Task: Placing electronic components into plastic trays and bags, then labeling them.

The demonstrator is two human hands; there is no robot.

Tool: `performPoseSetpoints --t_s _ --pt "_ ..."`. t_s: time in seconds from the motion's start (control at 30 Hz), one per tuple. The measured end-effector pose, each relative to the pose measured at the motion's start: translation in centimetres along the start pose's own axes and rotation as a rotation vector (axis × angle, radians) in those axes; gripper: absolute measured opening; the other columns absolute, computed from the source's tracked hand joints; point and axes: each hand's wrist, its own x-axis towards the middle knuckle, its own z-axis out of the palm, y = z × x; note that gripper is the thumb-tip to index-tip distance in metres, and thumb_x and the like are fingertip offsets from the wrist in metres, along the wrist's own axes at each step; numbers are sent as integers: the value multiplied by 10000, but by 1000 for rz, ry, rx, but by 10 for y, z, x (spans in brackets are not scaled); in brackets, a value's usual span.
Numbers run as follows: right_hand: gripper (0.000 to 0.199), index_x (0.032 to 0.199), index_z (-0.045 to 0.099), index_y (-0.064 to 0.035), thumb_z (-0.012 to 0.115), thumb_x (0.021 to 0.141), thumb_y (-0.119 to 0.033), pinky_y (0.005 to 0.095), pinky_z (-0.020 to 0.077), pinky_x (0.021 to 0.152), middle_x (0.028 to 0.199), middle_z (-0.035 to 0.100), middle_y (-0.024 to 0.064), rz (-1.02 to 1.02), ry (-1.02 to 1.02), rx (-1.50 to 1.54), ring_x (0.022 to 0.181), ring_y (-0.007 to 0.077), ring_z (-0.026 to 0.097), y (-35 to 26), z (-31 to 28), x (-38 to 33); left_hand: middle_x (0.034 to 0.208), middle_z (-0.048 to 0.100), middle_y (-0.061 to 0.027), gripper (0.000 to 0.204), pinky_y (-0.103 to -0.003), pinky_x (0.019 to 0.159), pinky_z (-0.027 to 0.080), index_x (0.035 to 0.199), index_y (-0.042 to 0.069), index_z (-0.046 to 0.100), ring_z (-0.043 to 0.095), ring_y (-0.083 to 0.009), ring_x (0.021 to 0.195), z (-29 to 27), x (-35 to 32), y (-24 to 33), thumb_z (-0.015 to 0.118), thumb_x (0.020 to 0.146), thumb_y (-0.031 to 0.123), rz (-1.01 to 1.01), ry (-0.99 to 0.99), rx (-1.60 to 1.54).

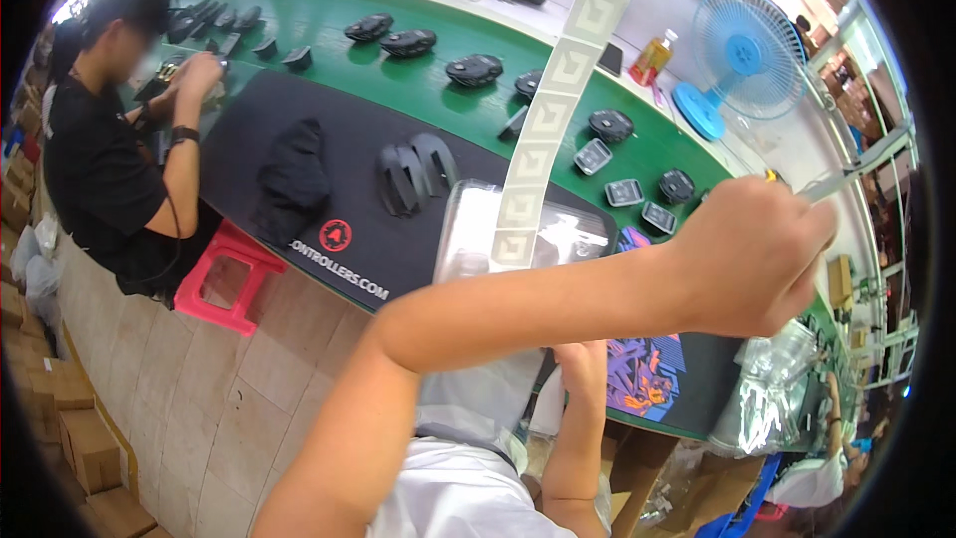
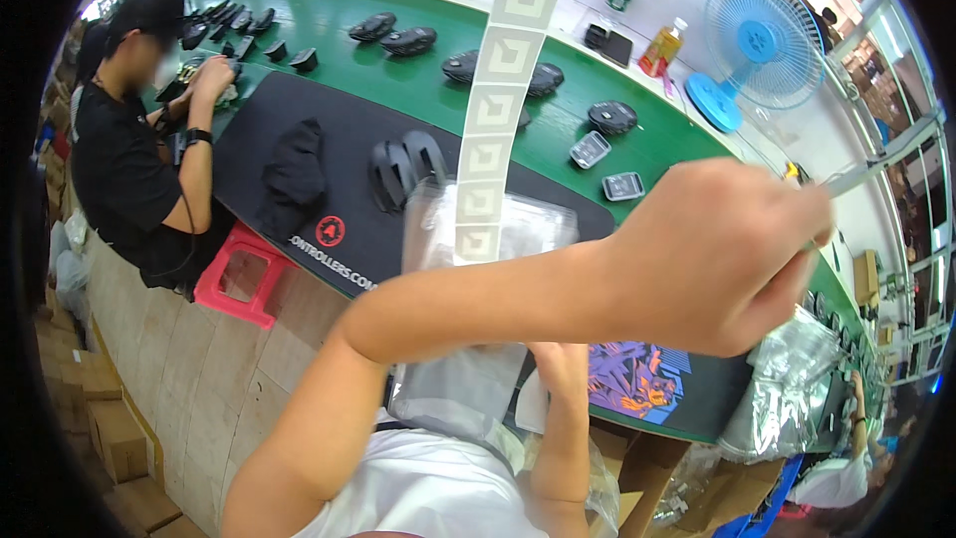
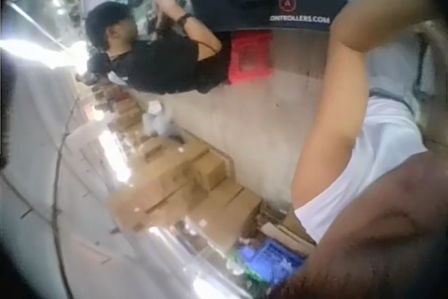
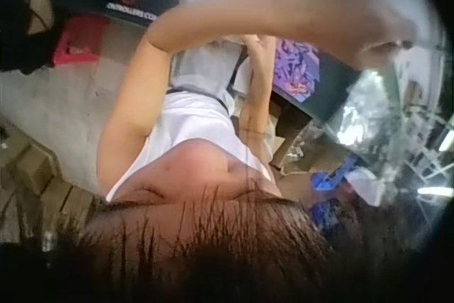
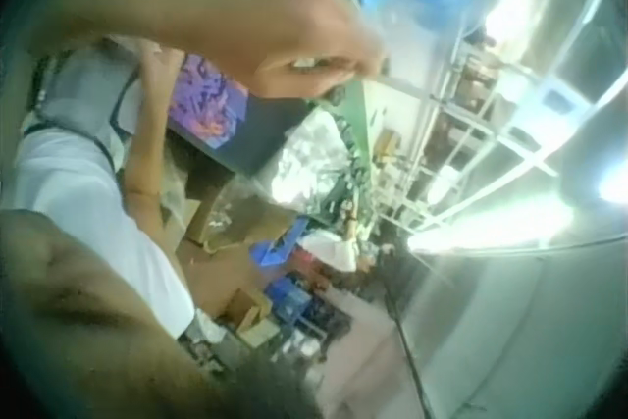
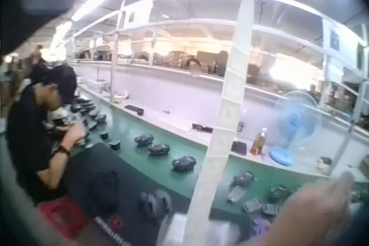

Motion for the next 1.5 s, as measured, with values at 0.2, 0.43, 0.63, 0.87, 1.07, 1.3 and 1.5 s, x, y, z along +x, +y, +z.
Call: performPoseSetpoints --t_s 0.2,0.43,0.63,0.87,1.07,1.3,1.5 --pt "375 1216 646 -88 695 848 -141 355 460 1005 1242 649 72 -123 -142 -63 1152 109 587 26 -14 -8 644 530 -15 260 -310 561 458 944 32 626 575 -180 597 -2 -141 -3 640 744 199 475 -534 79" --pt "329 1145 642 -70 702 831 -149 262 499 738 962 712 39 -60 -158 -61 875 31 616 -16 -7 -10 607 526 -15 201 -312 508 464 833 55 591 570 -184 558 -30 -147 -13 653 690 181 365 -639 -67" --pt "300 1104 624 -23 733 865 -168 219 455 575 763 709 39 -91 -122 103 687 45 591 -12 5 -5 614 485 19 195 -290 471 433 822 65 636 532 -141 536 -117 -153 -6 674 653 153 251 -670 124" --pt "310 1106 623 6 740 889 -183 226 454 554 775 715 55 -127 -149 -1 689 48 597 -31 11 -5 611 454 25 246 -265 472 410 866 64 677 481 -116 510 -139 -158 -8 686 622 99 48 -686 219" --pt "359 1102 644 -8 800 819 -164 240 446 548 834 689 63 -286 -27 -178 636 73 577 -36 -3 -14 611 451 29 233 -265 480 398 864 65 665 491 -113 536 -139 -167 -10 684 639 119 157 -704 215" --pt "323 1052 686 -41 811 758 -88 313 491 588 851 676 64 -358 -69 -498 733 226 654 -70 -19 -21 617 419 44 285 -238 472 357 915 66 688 453 -89 535 -137 -167 -3 684 637 131 280 -729 300" --pt "191 952 710 -33 746 769 6 300 458 559 775 655 77 -433 -68 -524 650 202 622 -84 -40 -27 619 428 45 284 -240 472 357 917 63 686 460 -93 536 -149 -164 2 697 642 128 278 -751 353"
